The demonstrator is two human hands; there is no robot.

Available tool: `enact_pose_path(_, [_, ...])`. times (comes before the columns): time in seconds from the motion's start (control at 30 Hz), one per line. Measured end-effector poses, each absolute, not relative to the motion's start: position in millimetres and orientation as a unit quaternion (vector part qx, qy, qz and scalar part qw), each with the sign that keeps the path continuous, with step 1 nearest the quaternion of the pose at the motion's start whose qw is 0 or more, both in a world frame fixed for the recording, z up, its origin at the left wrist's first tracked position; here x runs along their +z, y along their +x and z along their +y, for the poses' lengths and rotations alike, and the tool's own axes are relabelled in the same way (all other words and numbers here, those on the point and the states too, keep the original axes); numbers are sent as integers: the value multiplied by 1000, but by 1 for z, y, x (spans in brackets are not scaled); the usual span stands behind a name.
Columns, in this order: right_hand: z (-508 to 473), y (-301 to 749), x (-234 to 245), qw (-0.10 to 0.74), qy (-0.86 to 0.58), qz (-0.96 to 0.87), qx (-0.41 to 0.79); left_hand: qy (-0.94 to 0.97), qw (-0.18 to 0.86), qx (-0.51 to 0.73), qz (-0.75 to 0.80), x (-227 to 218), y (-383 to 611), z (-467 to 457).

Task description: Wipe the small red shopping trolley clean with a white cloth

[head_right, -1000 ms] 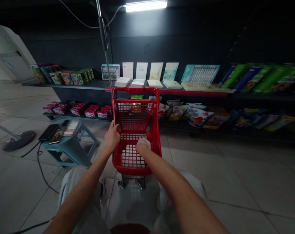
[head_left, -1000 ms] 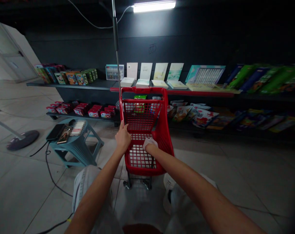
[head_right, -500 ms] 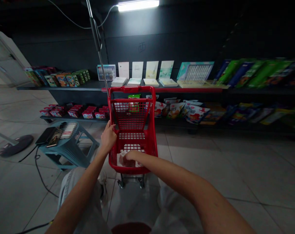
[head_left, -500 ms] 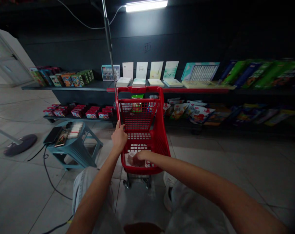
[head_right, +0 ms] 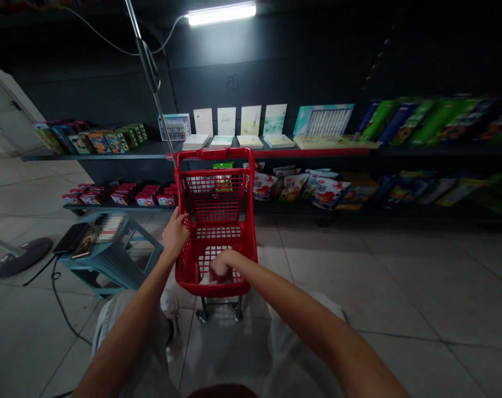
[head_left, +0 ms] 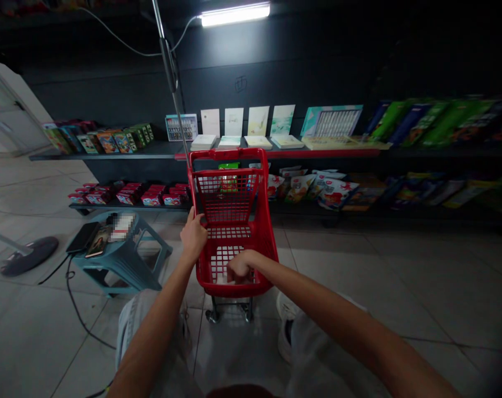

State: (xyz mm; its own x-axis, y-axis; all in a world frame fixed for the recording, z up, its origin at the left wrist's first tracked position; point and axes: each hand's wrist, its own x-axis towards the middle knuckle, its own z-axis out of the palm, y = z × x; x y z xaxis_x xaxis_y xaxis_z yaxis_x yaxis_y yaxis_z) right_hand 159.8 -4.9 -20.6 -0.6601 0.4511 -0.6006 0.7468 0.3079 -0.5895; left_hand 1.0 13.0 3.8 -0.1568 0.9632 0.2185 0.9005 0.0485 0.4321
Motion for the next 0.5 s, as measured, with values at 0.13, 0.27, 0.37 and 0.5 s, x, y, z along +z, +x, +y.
enact_pose_path(0.13, [5,174,-1,200,248,813,-487,653,53,239,717,5,-1,15])
enact_pose_path(0.27, [5,192,10,83,206,832,-509,656,56,267,704,0,-3,21])
enact_pose_path(0.37, [-1,198,2,15,252,841,-479,640,77,307,700,-7,-6,28])
enact_pose_path(0.5, [-11,194,-9,-46,296,824,-481,625,106,349,690,-12,-12,34])
